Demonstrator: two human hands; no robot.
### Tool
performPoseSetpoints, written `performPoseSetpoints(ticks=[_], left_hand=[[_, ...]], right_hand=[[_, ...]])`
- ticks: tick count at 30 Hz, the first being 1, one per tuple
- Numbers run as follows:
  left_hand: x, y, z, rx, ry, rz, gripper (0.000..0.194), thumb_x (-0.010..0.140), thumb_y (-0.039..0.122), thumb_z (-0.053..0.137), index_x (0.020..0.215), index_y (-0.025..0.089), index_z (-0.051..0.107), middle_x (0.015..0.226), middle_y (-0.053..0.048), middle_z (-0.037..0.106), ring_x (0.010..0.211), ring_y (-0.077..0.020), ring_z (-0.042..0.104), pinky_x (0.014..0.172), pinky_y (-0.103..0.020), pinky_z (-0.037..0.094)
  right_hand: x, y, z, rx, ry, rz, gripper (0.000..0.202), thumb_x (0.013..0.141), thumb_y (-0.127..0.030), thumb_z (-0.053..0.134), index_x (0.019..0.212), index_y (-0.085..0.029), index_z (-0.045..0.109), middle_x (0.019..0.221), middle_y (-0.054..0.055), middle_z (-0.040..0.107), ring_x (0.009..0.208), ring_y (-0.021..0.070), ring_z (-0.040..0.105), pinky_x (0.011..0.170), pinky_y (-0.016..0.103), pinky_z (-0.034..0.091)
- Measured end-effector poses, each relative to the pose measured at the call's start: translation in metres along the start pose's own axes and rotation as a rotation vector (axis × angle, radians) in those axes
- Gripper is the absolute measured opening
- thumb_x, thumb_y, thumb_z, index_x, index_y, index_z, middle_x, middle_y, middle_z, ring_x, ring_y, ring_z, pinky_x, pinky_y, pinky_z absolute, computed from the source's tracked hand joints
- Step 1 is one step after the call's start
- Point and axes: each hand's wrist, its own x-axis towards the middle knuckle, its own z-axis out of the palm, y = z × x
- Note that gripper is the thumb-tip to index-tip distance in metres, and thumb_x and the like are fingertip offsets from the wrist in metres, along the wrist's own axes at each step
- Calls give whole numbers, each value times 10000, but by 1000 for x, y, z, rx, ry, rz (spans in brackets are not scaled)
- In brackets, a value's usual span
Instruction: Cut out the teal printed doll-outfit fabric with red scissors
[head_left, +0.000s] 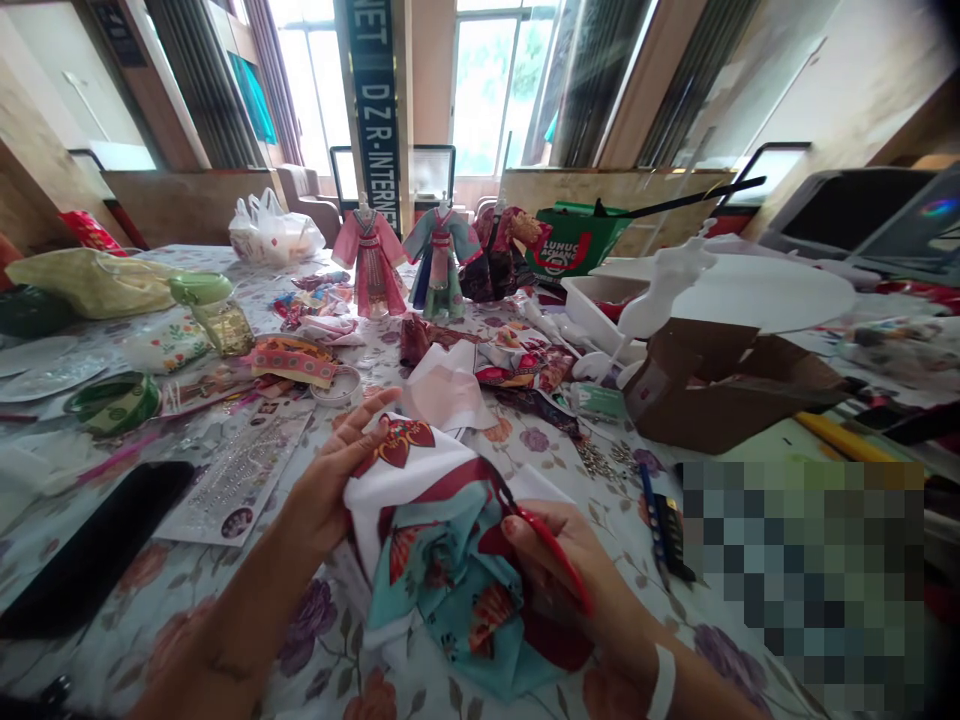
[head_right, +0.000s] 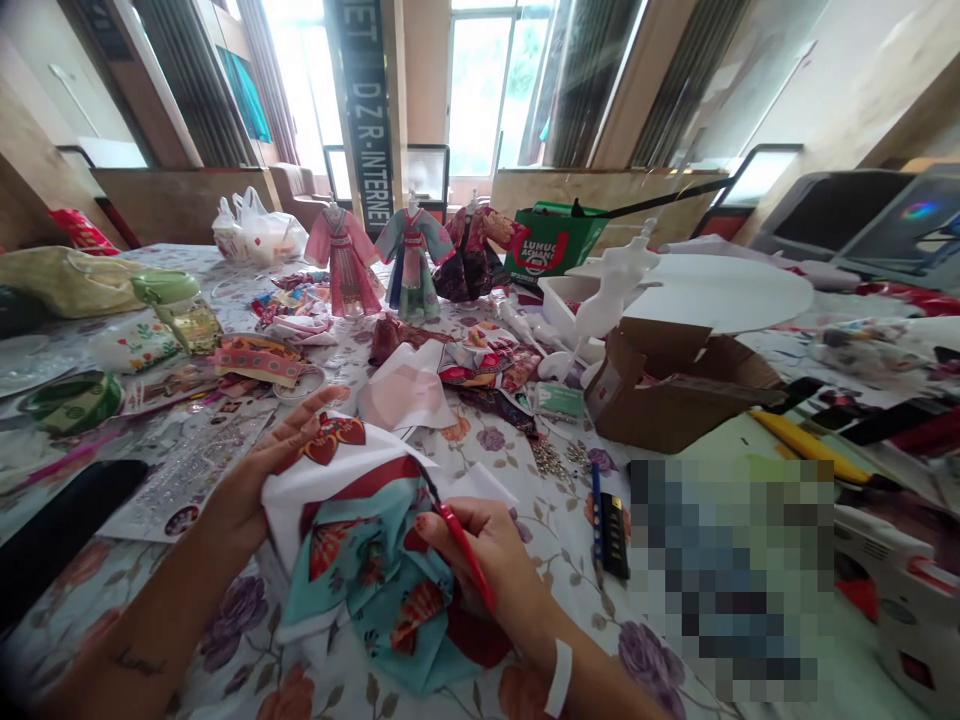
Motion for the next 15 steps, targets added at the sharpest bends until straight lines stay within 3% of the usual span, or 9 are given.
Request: performPoseSetpoints(ticks=[3,8,11,15], left_hand=[[0,5,-4,-28,48,-26,466,782,229,700,1229,199,572,839,-33,729,687,-135,687,619,-192,544],[1,2,-9,221,-199,-89,671,626,122,814,1236,235,559,1063,-66,714,896,-208,681,756,-256,542],[1,-1,-10,416,-269,-129,775,578,69,831,1268,246,528,1141,-80,691,1013,-239,646,819,-284,526],[3,-4,-12,504,-348,-143,801,606,83,814,1316,249,483,1240,-105,642,1112,-264,600,845,-307,521]], right_hand=[[1,3,1,-54,-25,43,571,727,-620,663,486,-193,370,370,-77,316,347,49,230,368,231,101],[1,5,1,2,38,-5,582,786,-627,590,474,-188,370,384,-69,315,378,57,227,390,236,102],[2,2,2,49,125,-51,569,781,-622,595,475,-197,370,392,-65,318,387,69,245,392,237,138],[-1,-9,5,0,295,-151,571,772,-630,583,446,-208,379,403,-39,355,403,92,295,402,246,239]])
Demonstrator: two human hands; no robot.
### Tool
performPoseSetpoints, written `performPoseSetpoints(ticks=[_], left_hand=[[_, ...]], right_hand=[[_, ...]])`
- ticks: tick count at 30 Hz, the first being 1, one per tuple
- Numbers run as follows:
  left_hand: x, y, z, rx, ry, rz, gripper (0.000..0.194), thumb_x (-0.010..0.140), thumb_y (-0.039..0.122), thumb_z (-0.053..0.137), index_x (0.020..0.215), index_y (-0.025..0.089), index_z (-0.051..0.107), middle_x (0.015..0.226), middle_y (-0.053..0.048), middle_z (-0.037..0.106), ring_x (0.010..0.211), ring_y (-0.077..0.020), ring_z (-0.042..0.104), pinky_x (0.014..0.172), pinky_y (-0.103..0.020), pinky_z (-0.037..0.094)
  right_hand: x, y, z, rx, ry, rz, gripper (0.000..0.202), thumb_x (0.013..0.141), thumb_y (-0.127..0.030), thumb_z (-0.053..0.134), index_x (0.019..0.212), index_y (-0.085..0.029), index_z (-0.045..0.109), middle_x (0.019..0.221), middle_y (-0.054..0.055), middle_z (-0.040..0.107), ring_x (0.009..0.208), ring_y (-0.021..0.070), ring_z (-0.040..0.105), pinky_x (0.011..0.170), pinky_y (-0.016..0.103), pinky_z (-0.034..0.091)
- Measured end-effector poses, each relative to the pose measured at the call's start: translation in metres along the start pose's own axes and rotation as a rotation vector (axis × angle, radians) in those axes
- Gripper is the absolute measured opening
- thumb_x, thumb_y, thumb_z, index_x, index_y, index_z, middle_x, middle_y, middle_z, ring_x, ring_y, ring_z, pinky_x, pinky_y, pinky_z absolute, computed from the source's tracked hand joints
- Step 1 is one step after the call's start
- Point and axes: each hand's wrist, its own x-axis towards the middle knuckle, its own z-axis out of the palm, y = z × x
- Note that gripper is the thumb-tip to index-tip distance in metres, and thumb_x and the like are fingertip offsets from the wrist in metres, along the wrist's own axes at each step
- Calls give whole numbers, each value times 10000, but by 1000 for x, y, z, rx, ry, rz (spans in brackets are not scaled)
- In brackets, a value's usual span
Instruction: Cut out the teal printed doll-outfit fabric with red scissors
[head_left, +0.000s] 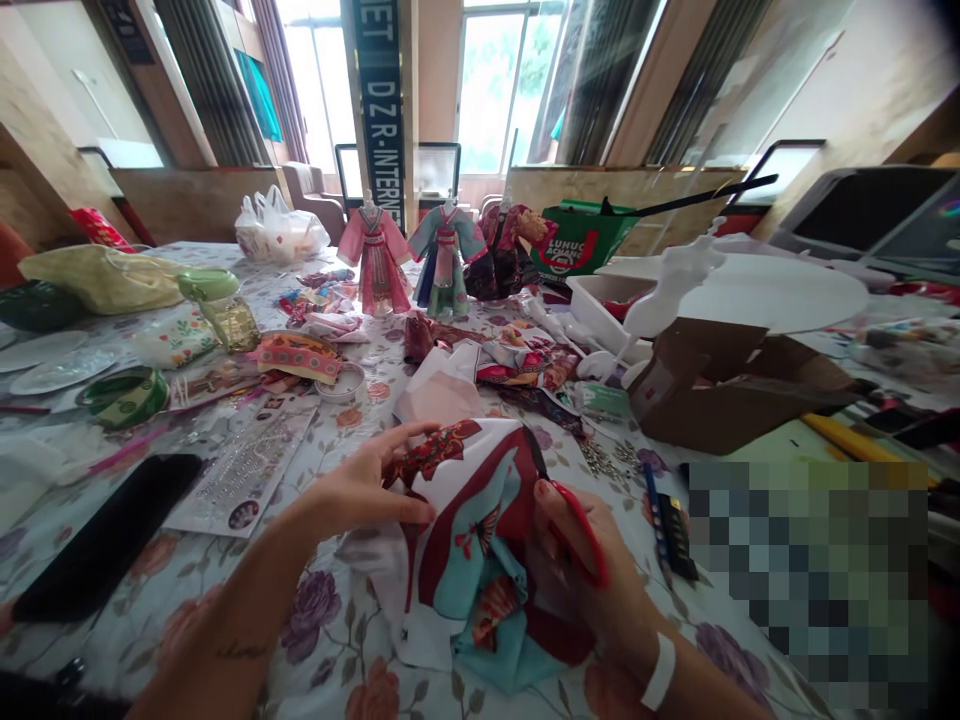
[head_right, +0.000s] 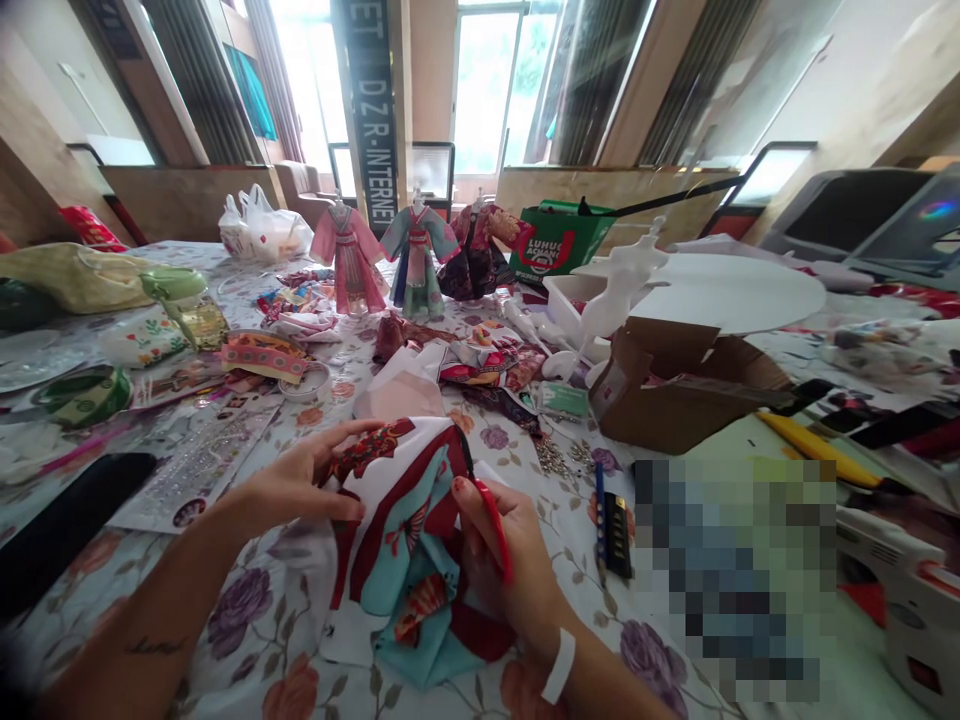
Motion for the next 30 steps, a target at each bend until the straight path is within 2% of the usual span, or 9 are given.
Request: performPoseSetpoints(ticks=[7,11,15,19,21,23,26,28,30], left_hand=[[-1,5,-3,-121,59,79,614,774,207,703,1335,237,456,1239,-125,642,1060,-261,640,848,-320,531],[-6,18,-15,-61,116,82,733,712,186,746,1366,286,432,1257,-107,638,1021,-282,665,796,-328,553],[-6,45,-30,326,107,89,716,606,103,788,1266,284,577,1282,-63,625,1133,-288,600,860,-294,510],[8,76,-39,707,111,202,512,615,58,718,1101,219,707,1063,-51,727,1022,-286,645,844,-303,494],[20,81,-42,752,141,286,522,676,68,655,1174,223,664,1137,-60,699,1026,-266,643,856,-312,488],[31,76,-45,885,136,252,575,663,44,633,1208,226,640,1104,-64,708,986,-266,655,848,-328,488],[39,55,-47,1106,349,217,580,616,33,635,1157,239,666,1065,-77,707,1040,-309,618,890,-361,459],[35,41,-45,1160,493,223,573,673,85,619,1226,234,603,1192,-102,636,1136,-323,552,950,-393,408],[22,30,-38,1194,643,217,496,748,140,572,1242,185,556,1167,-134,616,1063,-315,577,917,-411,410]], right_hand=[[-3,-12,1,-20,120,-35,583,797,-655,526,442,-214,386,407,-25,377,408,105,320,422,260,292],[-3,-11,2,-43,71,-11,561,797,-622,551,450,-210,397,420,-22,383,420,108,319,433,267,277],[-1,-3,2,-6,28,11,557,800,-612,562,462,-207,384,419,-30,376,421,101,304,434,264,255],[1,9,1,10,-84,77,536,788,-603,597,507,-203,376,438,-52,344,430,89,260,417,252,203],[2,15,0,-22,-148,121,506,765,-590,636,545,-200,401,456,-64,326,433,82,238,406,247,169],[4,18,-1,-57,-187,145,486,751,-585,655,571,-197,423,465,-72,310,430,78,225,397,246,150],[8,21,-4,-96,-204,157,503,741,-596,657,557,-198,411,451,-80,283,416,72,205,385,249,129],[11,22,-5,-97,-199,157,521,740,-601,656,544,-201,386,447,-81,279,411,71,207,380,249,129],[13,24,-6,-83,-194,156,524,743,-605,651,542,-203,382,448,-81,288,408,71,218,379,246,145]])
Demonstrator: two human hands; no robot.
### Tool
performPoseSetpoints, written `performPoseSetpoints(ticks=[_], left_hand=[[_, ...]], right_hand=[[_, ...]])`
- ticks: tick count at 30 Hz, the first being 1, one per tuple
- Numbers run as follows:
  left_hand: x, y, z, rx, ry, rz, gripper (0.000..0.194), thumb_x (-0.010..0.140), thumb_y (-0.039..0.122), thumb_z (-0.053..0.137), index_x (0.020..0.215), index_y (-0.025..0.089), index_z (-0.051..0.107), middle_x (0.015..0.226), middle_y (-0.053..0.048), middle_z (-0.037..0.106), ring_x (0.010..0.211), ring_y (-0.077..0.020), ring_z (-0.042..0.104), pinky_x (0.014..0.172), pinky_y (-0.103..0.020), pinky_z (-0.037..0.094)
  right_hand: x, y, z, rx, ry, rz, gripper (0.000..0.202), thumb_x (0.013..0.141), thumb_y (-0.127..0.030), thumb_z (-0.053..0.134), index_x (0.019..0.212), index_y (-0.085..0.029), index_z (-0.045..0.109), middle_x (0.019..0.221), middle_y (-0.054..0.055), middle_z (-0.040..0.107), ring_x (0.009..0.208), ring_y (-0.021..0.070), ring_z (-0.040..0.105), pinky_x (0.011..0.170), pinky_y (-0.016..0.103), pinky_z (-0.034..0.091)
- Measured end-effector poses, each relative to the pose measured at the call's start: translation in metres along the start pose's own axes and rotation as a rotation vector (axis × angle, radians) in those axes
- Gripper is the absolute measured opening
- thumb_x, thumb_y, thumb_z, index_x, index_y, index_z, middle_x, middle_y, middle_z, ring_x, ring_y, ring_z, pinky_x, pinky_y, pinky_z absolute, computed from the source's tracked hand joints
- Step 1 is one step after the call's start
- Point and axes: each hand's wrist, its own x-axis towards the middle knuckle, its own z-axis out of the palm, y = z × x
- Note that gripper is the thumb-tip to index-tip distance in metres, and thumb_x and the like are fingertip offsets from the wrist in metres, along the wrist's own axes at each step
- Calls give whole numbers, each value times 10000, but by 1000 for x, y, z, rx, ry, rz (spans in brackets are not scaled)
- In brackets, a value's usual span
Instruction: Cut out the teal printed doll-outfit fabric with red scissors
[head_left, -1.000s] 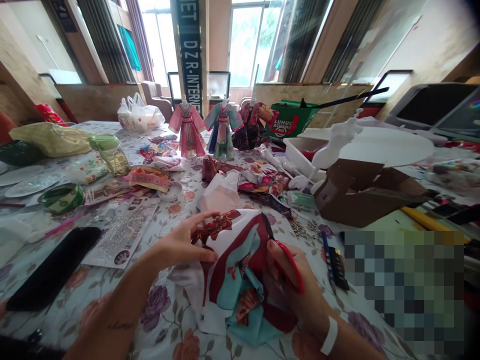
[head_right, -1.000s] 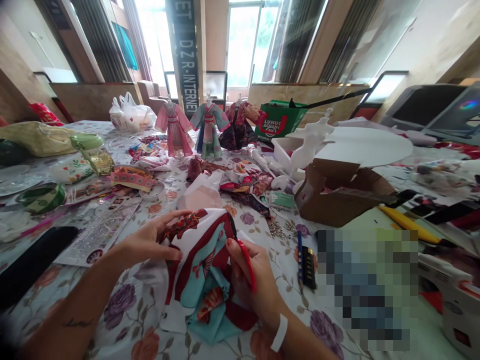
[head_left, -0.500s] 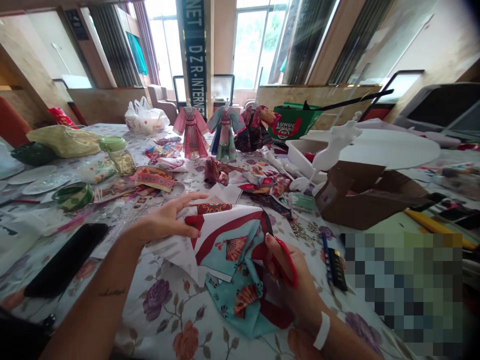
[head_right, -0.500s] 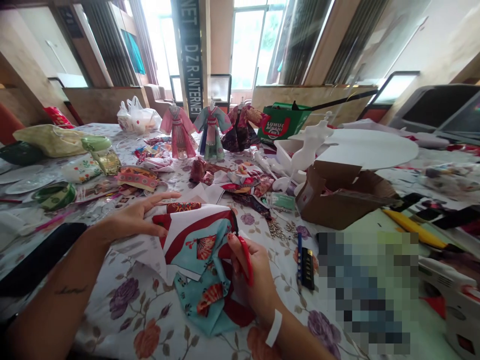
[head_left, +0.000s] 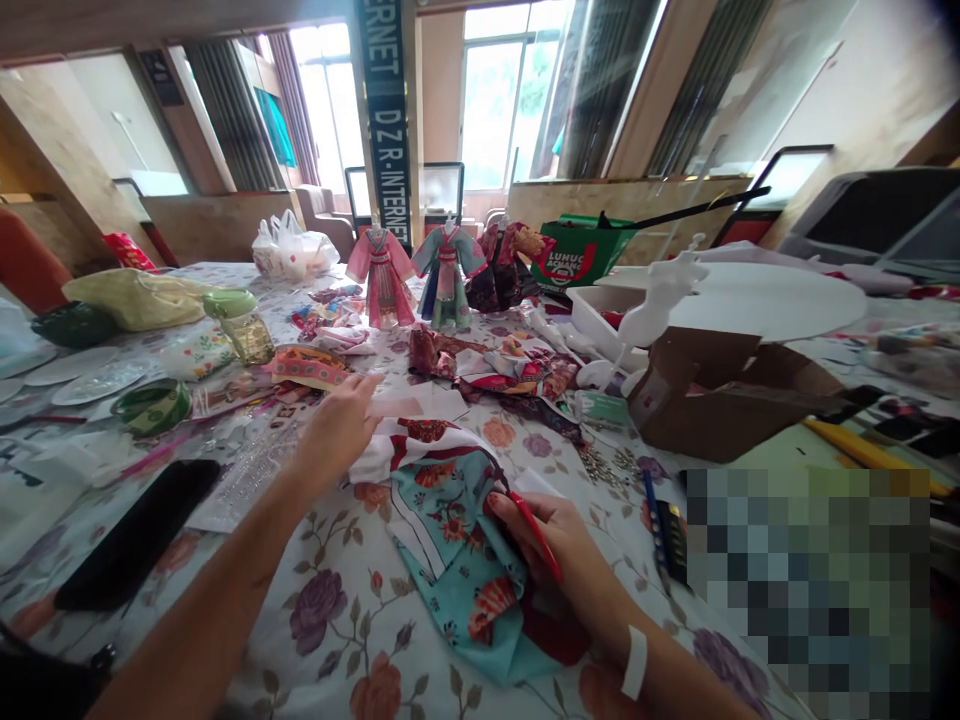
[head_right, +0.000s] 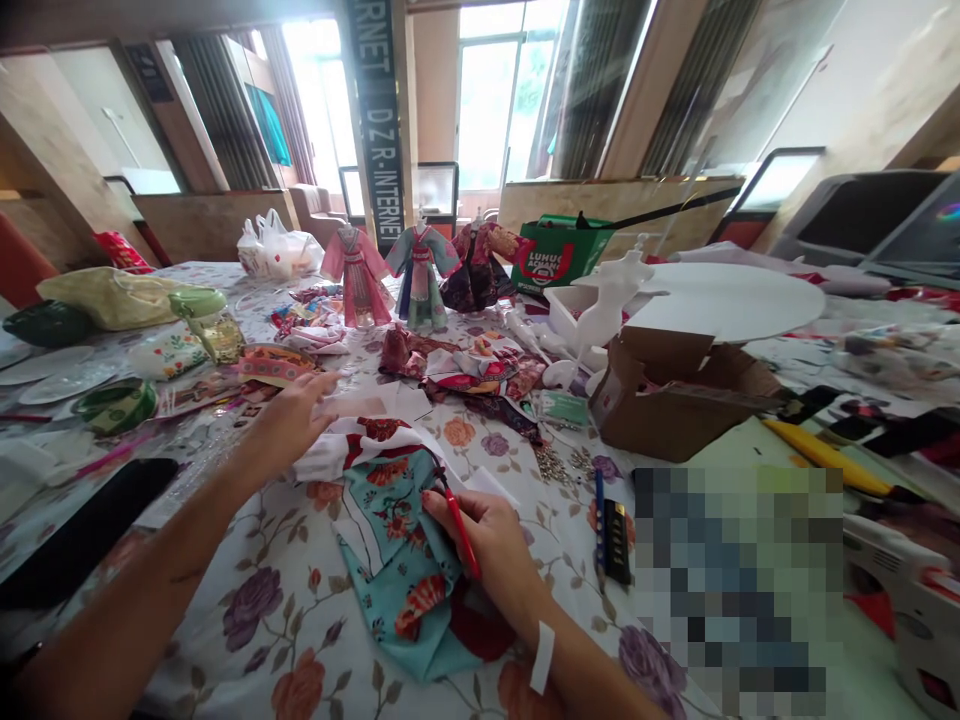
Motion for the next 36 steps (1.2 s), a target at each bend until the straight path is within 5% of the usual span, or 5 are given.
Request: performPoseSetpoints(ticks=[5,9,15,23,36], left_hand=[[-60,12,-3,-119,-206,-153,170,853,343,512,818,198,595,601,-11,618,591,-213,599,619,-308,436],[-84,10,9,-74,-236,-121,218,846,310,525,988,192,641,981,-106,674,942,-301,618,798,-383,458],[-39,-11,19,60,28,15,515,845,173,495,1355,239,470,1413,-113,438,1319,-321,374,1045,-439,344],[-21,-7,15,52,77,-184,226,863,287,500,1037,184,601,810,-101,673,869,-308,647,770,-383,458],[-71,20,21,-1601,60,-950,205,786,-1,589,876,164,509,812,-68,658,795,-155,684,714,-231,551]], right_hand=[[1,-1,2,26,22,-3,517,750,-597,651,534,-195,407,425,-83,314,394,68,233,397,242,153],[0,-5,3,37,22,-28,525,765,-588,638,508,-190,414,411,-66,374,391,73,279,419,244,168],[-1,-7,4,47,4,-35,534,762,-603,630,502,-193,407,402,-63,369,393,76,271,416,249,170],[-3,-12,6,75,102,-28,506,755,-603,621,517,-197,435,408,-55,399,393,87,312,420,251,200],[-2,-4,5,177,65,-28,485,802,-557,612,534,-185,452,419,-58,417,390,76,298,431,251,170]])
